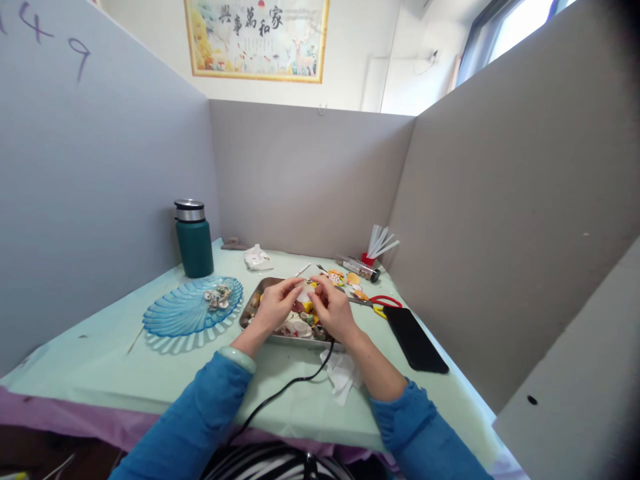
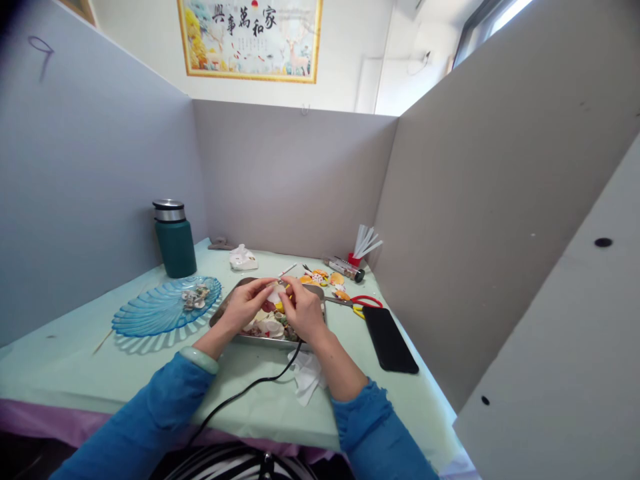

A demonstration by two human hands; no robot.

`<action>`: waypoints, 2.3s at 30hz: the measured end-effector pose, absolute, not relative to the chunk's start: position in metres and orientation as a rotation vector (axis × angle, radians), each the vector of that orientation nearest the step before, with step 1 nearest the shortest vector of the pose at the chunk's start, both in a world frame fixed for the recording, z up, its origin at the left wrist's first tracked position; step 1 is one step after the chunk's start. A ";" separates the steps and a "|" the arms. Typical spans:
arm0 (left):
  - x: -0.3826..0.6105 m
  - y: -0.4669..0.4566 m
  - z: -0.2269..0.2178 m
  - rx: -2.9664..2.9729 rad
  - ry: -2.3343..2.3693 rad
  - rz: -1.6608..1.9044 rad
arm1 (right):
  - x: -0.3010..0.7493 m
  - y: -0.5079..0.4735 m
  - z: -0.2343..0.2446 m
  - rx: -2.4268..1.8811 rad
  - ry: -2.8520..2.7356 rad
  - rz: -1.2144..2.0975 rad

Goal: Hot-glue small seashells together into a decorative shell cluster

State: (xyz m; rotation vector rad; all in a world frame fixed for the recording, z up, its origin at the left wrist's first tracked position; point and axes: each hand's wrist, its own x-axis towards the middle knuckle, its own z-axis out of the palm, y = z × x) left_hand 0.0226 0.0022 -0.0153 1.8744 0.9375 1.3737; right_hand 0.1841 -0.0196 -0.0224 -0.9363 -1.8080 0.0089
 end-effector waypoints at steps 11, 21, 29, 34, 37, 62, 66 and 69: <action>0.023 0.002 -0.015 1.830 0.849 1.309 | 0.184 -0.020 -0.022 -0.928 -1.761 0.015; 0.024 0.001 -0.014 1.790 0.823 1.302 | 0.184 -0.019 -0.023 -0.948 -1.743 0.012; 0.024 0.000 -0.009 1.530 0.705 1.126 | 0.184 -0.020 -0.022 -0.924 -1.737 0.018; 0.024 -0.002 -0.009 1.505 0.715 1.121 | 0.184 -0.020 -0.022 -0.934 -1.748 0.025; 0.025 -0.001 -0.010 1.565 0.725 1.144 | 0.185 -0.019 -0.023 -0.952 -1.732 0.003; 0.020 -0.002 -0.012 2.030 0.893 1.263 | 0.185 -0.018 -0.020 -0.842 -1.739 0.019; 0.022 -0.004 -0.011 2.078 0.902 1.263 | 0.185 -0.018 -0.020 -0.868 -1.717 0.017; 0.023 -0.004 -0.011 2.094 0.879 1.273 | 0.186 -0.018 -0.019 -0.859 -1.726 0.001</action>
